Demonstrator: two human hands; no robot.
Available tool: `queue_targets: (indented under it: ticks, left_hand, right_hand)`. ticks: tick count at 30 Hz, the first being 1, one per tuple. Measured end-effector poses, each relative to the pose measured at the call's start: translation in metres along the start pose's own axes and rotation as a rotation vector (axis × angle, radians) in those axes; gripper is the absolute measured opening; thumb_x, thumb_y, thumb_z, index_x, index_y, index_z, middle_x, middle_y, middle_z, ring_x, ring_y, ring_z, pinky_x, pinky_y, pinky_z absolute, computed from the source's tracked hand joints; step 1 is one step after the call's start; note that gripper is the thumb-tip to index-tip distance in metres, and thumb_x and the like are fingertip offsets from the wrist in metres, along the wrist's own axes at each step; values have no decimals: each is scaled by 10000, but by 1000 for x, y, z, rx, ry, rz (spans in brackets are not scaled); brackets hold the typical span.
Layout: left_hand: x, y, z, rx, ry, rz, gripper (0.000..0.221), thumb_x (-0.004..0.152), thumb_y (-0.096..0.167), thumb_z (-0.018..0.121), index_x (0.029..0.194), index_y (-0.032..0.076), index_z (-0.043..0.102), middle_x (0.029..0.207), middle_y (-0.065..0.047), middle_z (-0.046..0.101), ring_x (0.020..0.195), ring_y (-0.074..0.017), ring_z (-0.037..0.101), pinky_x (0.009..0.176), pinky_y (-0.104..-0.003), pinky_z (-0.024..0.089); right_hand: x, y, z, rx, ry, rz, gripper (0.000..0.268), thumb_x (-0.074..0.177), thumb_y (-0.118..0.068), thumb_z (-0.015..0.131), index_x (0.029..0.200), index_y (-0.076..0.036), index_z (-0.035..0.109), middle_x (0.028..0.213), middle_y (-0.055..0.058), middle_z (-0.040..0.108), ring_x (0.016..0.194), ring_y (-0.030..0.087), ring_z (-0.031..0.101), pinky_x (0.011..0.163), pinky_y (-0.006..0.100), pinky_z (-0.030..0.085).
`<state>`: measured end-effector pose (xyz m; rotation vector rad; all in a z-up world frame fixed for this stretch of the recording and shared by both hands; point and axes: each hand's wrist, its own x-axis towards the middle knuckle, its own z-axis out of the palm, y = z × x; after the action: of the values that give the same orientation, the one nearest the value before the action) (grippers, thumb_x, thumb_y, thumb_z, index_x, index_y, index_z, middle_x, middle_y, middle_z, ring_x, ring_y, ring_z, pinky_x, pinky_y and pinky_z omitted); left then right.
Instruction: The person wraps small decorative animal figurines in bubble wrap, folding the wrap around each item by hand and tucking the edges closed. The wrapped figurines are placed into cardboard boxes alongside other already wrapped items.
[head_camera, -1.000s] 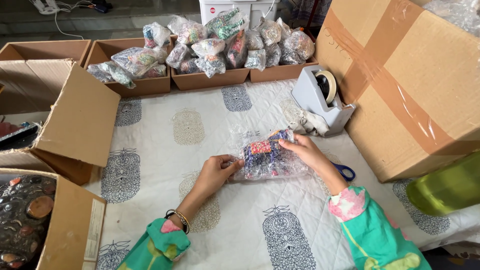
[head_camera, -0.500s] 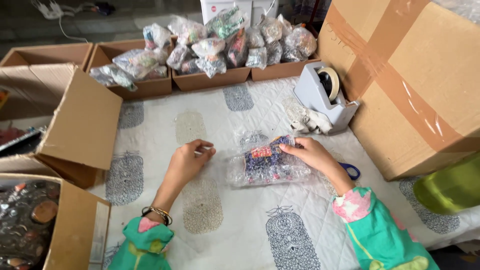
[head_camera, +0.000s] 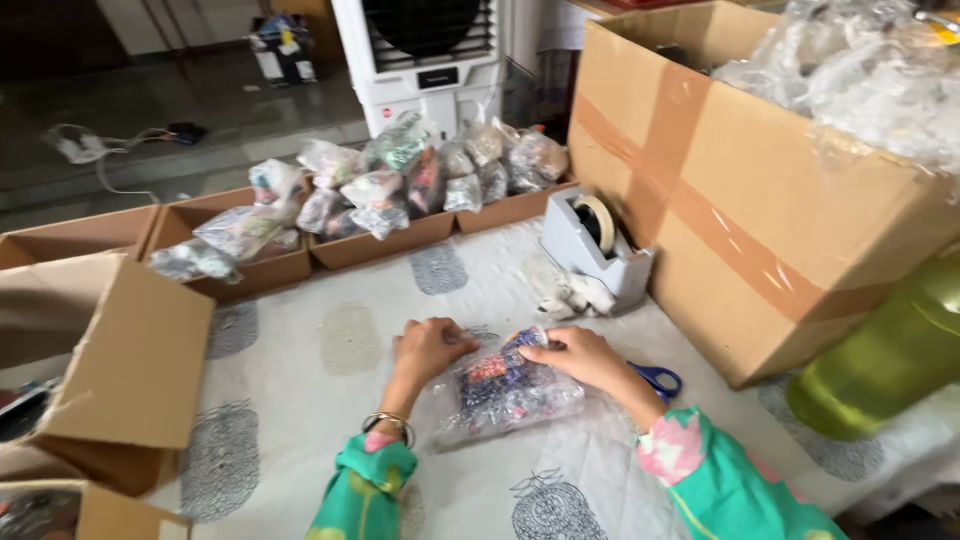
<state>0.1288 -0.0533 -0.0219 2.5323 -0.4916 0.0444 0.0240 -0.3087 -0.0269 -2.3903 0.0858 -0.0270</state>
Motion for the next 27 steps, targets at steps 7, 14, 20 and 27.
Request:
queue_targets:
  ticks: [7,14,20,27]
  left_hand:
    - [12,-40,25,-504,-53,111,382,764,359,876,858,22,723,804,-109,761,745,-183,658,677,-333,525]
    - [6,-18,3,-817,-158,40,307,882,242,791,881,4,598,848,-119,806,758,-118,761,633,-228,586]
    - [-25,15,-47,-741,-142,1,299,787,128,844,1001,19,665,761,-93,789,638,-110,733,549,-254,540]
    - [-29,22,-70,-568,-13,89,303,797,108,828,1049,16,687,693,-87,760,554,-108,686,514,-266,517]
  right_hand:
    - [-5,-10,1,-29,-2,21,609,780,-659,694,988,-96,792,706,106,729,653,197,692,627,358,510]
    - [-1,-3,-1,37,-45,-11,538,823,-557,740,1006,-55,801,715,77,721,672,143,628,632,332,488]
    - [1,5,3,278,-127,-160,461,866,-456,729,1085,-53,775,881,-49,763,763,37,625,693,237,508]
    - [5,14,2,201,-119,-60,464,922,-441,751,950,22,771,811,-5,671,727,61,543,643,271,444]
